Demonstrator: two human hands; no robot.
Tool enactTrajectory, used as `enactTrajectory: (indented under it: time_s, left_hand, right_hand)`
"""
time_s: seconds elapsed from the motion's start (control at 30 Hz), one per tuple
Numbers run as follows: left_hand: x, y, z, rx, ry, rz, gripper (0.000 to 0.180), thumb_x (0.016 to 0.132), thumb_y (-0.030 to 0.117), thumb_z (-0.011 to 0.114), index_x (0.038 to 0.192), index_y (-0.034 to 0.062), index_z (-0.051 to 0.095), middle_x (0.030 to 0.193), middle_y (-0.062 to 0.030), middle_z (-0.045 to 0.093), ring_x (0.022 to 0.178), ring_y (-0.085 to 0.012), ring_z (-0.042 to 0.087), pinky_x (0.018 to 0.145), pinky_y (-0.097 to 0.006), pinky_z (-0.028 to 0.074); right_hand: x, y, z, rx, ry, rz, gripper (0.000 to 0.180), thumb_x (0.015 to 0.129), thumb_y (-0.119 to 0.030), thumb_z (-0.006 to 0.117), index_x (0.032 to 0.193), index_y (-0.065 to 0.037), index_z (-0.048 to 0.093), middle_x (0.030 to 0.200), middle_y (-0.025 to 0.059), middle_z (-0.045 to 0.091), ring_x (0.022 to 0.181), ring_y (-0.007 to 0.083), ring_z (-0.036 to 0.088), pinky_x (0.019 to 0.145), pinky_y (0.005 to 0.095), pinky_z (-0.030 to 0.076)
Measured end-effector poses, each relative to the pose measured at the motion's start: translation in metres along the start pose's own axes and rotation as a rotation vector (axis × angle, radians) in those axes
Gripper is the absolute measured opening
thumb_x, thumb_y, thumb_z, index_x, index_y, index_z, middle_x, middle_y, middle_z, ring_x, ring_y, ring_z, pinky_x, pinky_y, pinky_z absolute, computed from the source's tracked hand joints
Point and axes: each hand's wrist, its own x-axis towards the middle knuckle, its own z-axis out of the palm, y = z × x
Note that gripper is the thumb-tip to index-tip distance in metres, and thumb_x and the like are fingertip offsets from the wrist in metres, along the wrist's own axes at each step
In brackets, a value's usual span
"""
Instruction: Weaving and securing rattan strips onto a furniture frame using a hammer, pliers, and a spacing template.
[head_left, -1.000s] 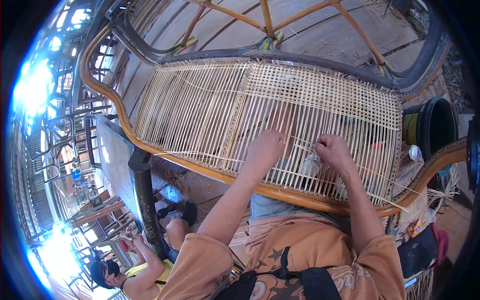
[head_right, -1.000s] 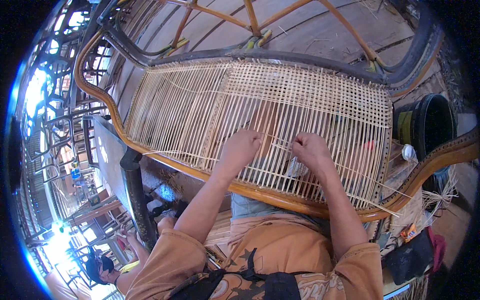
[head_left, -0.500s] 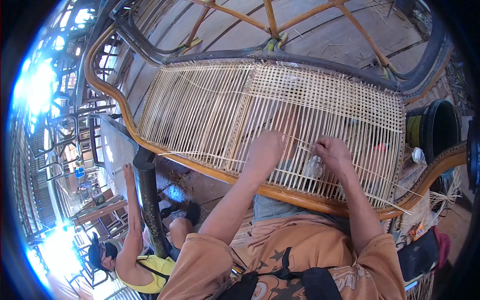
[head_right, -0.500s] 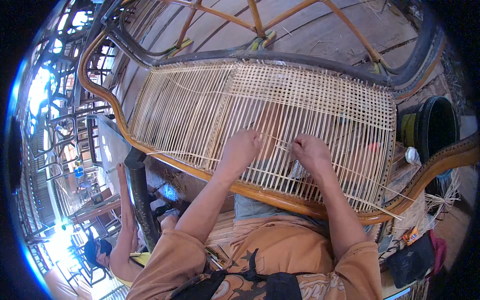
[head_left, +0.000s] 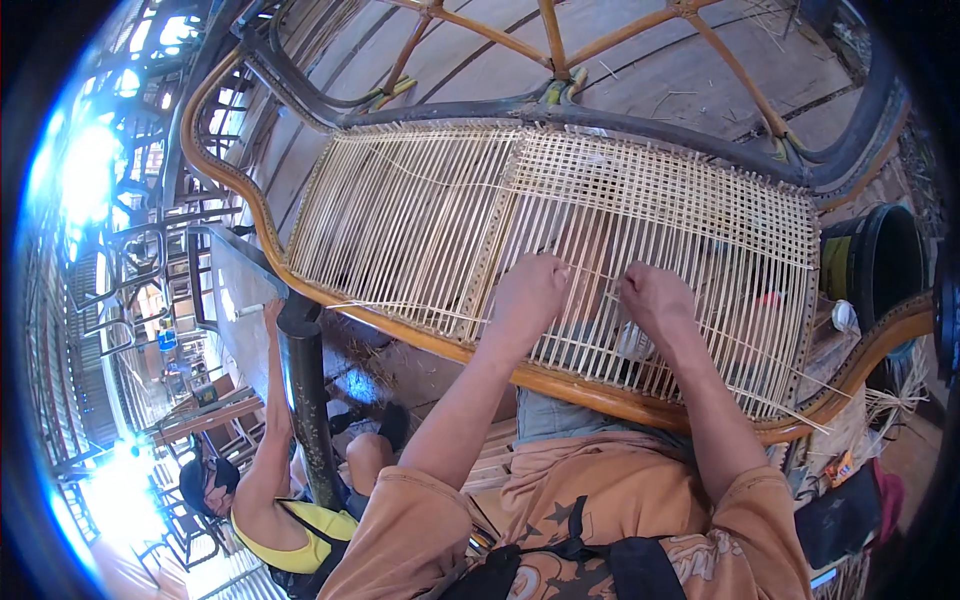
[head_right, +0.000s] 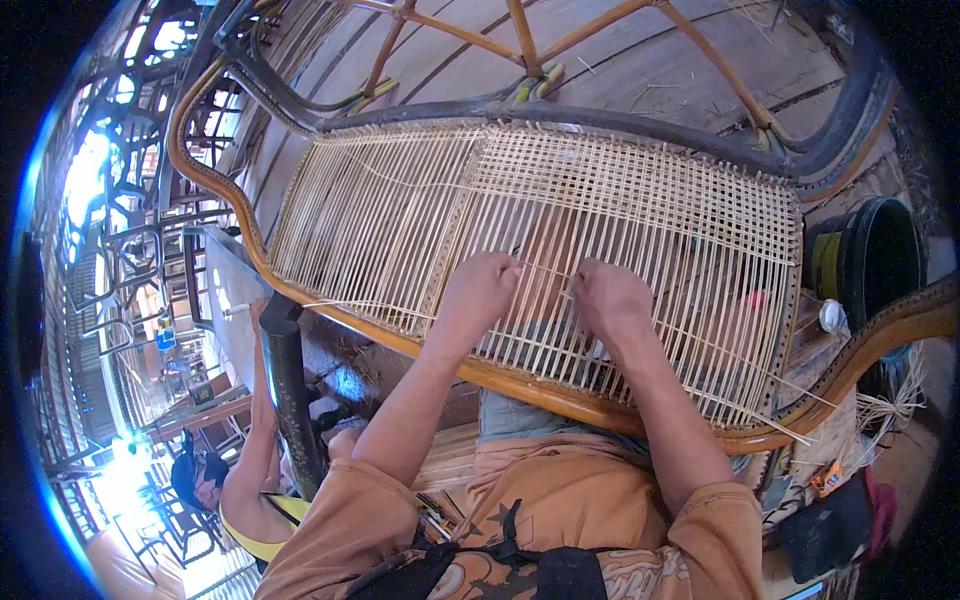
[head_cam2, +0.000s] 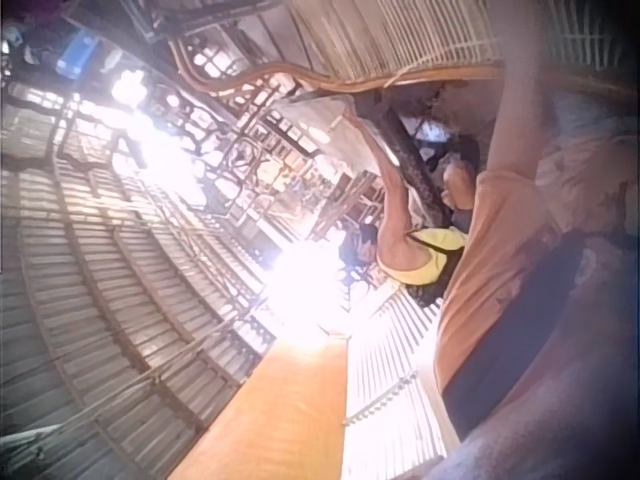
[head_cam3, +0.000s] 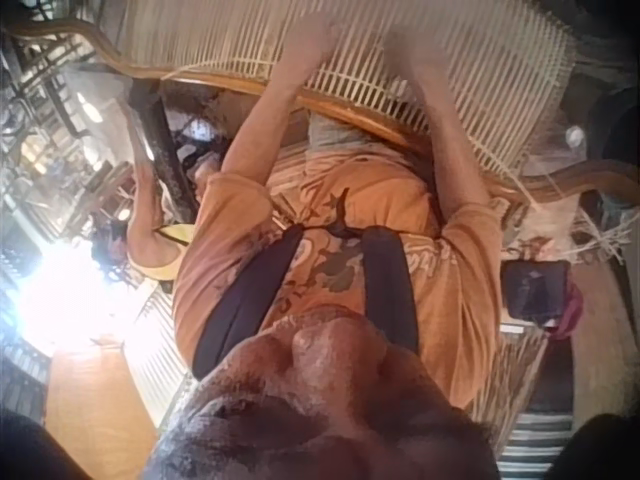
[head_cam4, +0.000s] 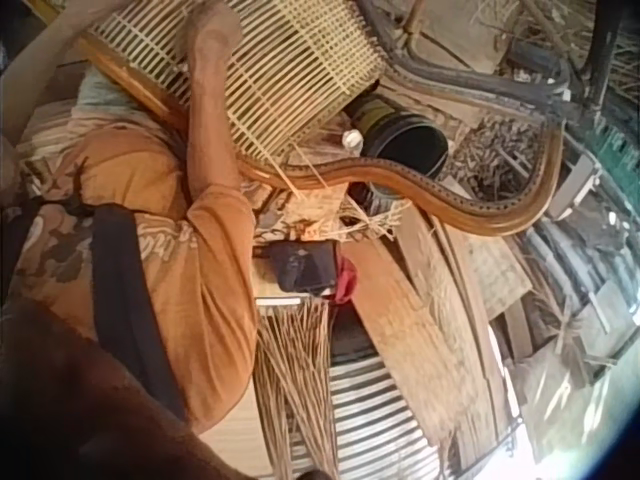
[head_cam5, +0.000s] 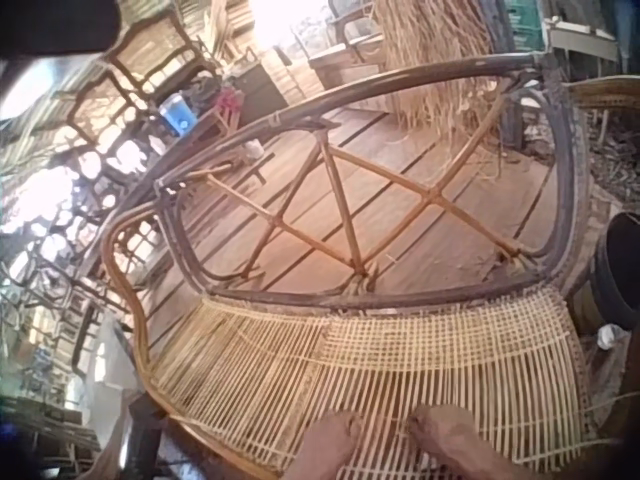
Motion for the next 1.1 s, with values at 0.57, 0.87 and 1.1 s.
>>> enactTrajectory:
  time_s: [0.57,0.87,1.1]
  left_hand:
    - [0.014,-0.020,-0.015,-0.244,-0.338,-0.300,0.022,0.081,0.021,0.063,0.083,-0.0015,0.063,0.065,-0.0027,0.056,0.062,-0.0108,0.048,0.059,-0.029,0.042]
    - [0.000,-0.002,-0.013,-0.082,-0.055,-0.110,0.020,0.080,0.019,0.056,0.075,0.0010,0.065,0.070,-0.0175,0.063,0.069,-0.0287,0.064,0.064,-0.040,0.050]
    - [0.000,-0.003,-0.009,0.338,-0.078,-0.033,0.020,0.080,0.017,0.054,0.074,0.0020,0.065,0.075,-0.0187,0.064,0.070,-0.0328,0.064,0.064,-0.040,0.052]
  right_hand:
    - [0.004,0.031,0.005,0.570,-0.142,-0.024,0.013,0.080,-0.011,0.057,0.078,0.001,0.063,0.064,0.0041,0.060,0.057,0.0090,0.053,0.053,0.0255,0.044]
    - [0.007,0.009,0.010,0.262,-0.054,0.002,0.020,0.082,-0.021,0.057,0.079,-0.004,0.065,0.067,0.0093,0.063,0.061,0.0193,0.060,0.063,0.0334,0.048]
    - [0.009,0.016,0.013,0.292,-0.106,0.005,0.019,0.084,-0.019,0.055,0.080,-0.003,0.064,0.065,0.0074,0.062,0.059,0.0150,0.058,0.060,0.0305,0.047]
